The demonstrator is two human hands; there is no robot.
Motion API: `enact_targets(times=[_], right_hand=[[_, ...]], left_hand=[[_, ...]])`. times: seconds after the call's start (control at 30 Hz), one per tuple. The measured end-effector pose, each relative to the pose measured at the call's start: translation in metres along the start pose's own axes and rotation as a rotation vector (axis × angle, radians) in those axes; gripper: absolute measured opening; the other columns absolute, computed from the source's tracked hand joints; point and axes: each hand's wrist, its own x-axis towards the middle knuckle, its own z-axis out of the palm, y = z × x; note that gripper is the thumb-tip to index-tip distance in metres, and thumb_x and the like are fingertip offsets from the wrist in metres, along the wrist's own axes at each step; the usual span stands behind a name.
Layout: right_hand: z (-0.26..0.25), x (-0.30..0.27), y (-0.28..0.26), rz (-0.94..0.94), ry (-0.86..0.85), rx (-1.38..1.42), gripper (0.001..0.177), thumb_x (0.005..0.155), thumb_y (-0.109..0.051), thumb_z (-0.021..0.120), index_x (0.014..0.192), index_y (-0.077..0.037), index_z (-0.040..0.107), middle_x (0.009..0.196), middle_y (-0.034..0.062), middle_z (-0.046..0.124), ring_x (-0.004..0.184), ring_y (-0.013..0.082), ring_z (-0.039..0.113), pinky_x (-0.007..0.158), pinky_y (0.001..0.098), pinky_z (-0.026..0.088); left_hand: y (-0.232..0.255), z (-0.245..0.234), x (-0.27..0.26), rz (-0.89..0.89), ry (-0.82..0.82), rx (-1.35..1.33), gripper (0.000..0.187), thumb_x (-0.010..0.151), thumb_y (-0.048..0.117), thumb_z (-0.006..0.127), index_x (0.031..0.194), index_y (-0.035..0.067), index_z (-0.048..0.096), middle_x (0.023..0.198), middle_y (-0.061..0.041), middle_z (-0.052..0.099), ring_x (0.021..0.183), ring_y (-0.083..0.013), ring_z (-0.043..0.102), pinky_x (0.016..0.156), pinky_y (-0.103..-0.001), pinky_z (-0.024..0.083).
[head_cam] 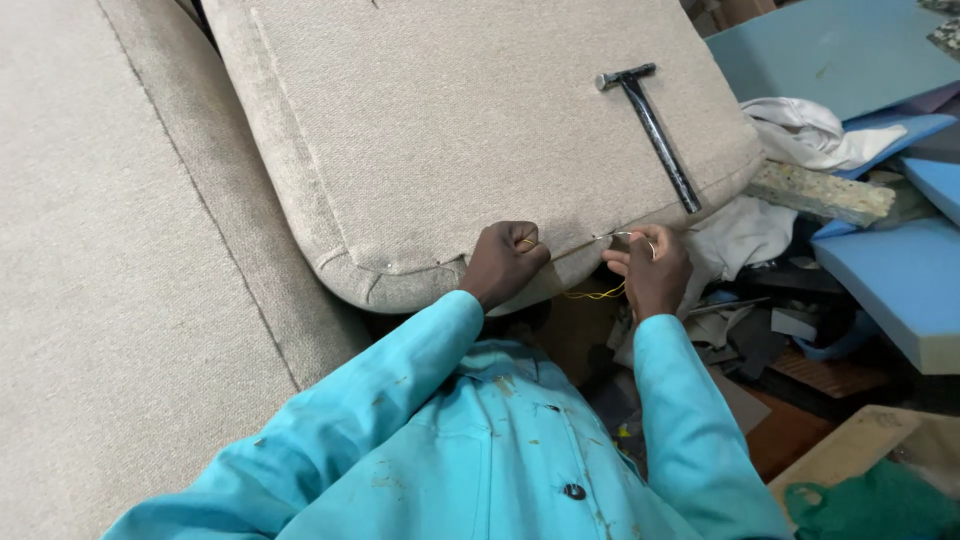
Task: Sewing and securing upholstery fabric on a sofa cushion using twine and a needle
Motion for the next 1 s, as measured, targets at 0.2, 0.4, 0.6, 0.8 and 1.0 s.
enact_targets(times=[0.2, 0.4, 0.6, 0.8, 1.0], right_hand=[[0.001, -0.009, -0.022, -0.010, -0.019, -0.090, 0.033, 0.124, -0.012, 0.058, 0.148, 0.009, 0.069, 0.133, 0.0425, 0.079, 0.103, 0.0473, 0.092, 0.088, 0.0480, 0.086], [0.001, -0.008, -0.020, 0.058, -0.006, -0.039, 0.037, 0.122, -0.016, 0.059, 0.149, 0.007, 0.069, 0.137, 0.0405, 0.079, 0.103, 0.0474, 0.092, 0.091, 0.0461, 0.085], [-0.012, 0.010, -0.005, 0.225, -0.116, 0.045, 0.040, 0.122, -0.020, 0.064, 0.151, 0.007, 0.069, 0.149, 0.0365, 0.071, 0.118, 0.0498, 0.090, 0.107, 0.0507, 0.077], [-0.019, 0.033, -0.003, 0.237, -0.252, 0.005, 0.038, 0.119, -0.018, 0.076, 0.147, 0.007, 0.076, 0.141, 0.0324, 0.080, 0.113, 0.0466, 0.092, 0.102, 0.0537, 0.079], [-0.022, 0.048, 0.007, 0.292, -0.321, -0.036, 0.054, 0.117, -0.024, 0.081, 0.156, 0.011, 0.072, 0.143, 0.0309, 0.081, 0.113, 0.0382, 0.092, 0.105, 0.0515, 0.078]], left_hand=[[0.000, 0.000, 0.000, 0.024, 0.027, 0.026, 0.050, 0.091, 0.023, 0.084, 0.069, 0.022, 0.039, 0.060, -0.004, 0.033, 0.065, -0.0194, 0.045, 0.065, -0.037, 0.041], [0.008, -0.002, -0.004, -0.011, 0.023, 0.007, 0.051, 0.092, 0.022, 0.083, 0.069, 0.022, 0.038, 0.059, -0.002, 0.036, 0.066, -0.0183, 0.046, 0.066, -0.035, 0.044], [0.010, -0.005, -0.004, -0.040, 0.018, -0.002, 0.053, 0.094, 0.022, 0.084, 0.070, 0.024, 0.037, 0.059, -0.001, 0.036, 0.067, -0.0180, 0.047, 0.067, -0.035, 0.045], [-0.006, 0.001, 0.003, 0.001, -0.018, 0.078, 0.046, 0.094, 0.021, 0.081, 0.070, 0.019, 0.042, 0.060, -0.008, 0.040, 0.065, -0.0216, 0.049, 0.065, -0.036, 0.046], [0.065, -0.007, -0.026, 0.087, -0.069, 0.239, 0.042, 0.098, 0.015, 0.077, 0.073, 0.014, 0.044, 0.059, -0.015, 0.048, 0.061, -0.0284, 0.048, 0.067, -0.038, 0.046]])
